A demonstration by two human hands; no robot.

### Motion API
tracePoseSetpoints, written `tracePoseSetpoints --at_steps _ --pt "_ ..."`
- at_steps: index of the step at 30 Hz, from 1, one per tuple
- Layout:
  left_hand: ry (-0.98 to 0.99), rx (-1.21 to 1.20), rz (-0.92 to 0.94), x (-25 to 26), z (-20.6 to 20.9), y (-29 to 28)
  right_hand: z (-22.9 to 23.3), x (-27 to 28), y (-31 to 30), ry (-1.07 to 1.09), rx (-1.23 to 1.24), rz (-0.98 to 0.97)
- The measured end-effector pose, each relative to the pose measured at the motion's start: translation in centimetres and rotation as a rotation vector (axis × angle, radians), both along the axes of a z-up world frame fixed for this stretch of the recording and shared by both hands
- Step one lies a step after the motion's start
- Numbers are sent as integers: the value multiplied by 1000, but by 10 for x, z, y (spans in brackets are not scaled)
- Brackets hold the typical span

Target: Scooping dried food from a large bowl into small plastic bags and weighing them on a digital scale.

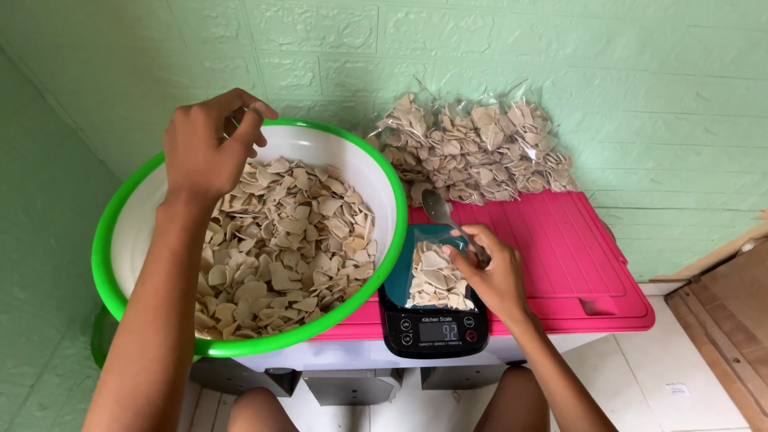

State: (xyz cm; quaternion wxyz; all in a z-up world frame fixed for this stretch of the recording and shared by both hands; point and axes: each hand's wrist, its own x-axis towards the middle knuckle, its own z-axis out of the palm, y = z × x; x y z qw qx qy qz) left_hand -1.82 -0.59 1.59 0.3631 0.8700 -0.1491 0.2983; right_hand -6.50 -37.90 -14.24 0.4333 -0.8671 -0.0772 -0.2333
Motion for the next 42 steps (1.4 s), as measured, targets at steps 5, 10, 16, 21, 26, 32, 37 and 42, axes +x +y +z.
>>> tracePoseSetpoints --at_steps 5,10,16,21,26,32,37,42 --pt "-4 9 -12 1 -1 2 -1 0 -7 -59 -1 -78" --pt "-65 93 69 7 -8 2 20 -11 -1 -79 139 12" --pt "-100 92 46 7 -10 3 24 -7 -3 -20 278 148" --pt "-97 84 38 7 -11 4 16 0 -9 42 336 287" --pt "-83 93 56 8 -12 4 9 10 -14 173 217 295" --pt "-76 62 -22 11 -12 3 21 9 -15 334 121 355" --pt "227 -201 -250 13 -12 -8 71 1 -7 230 260 502" --pt "634 -252 -480 -13 12 -32 146 -1 18 13 144 539"
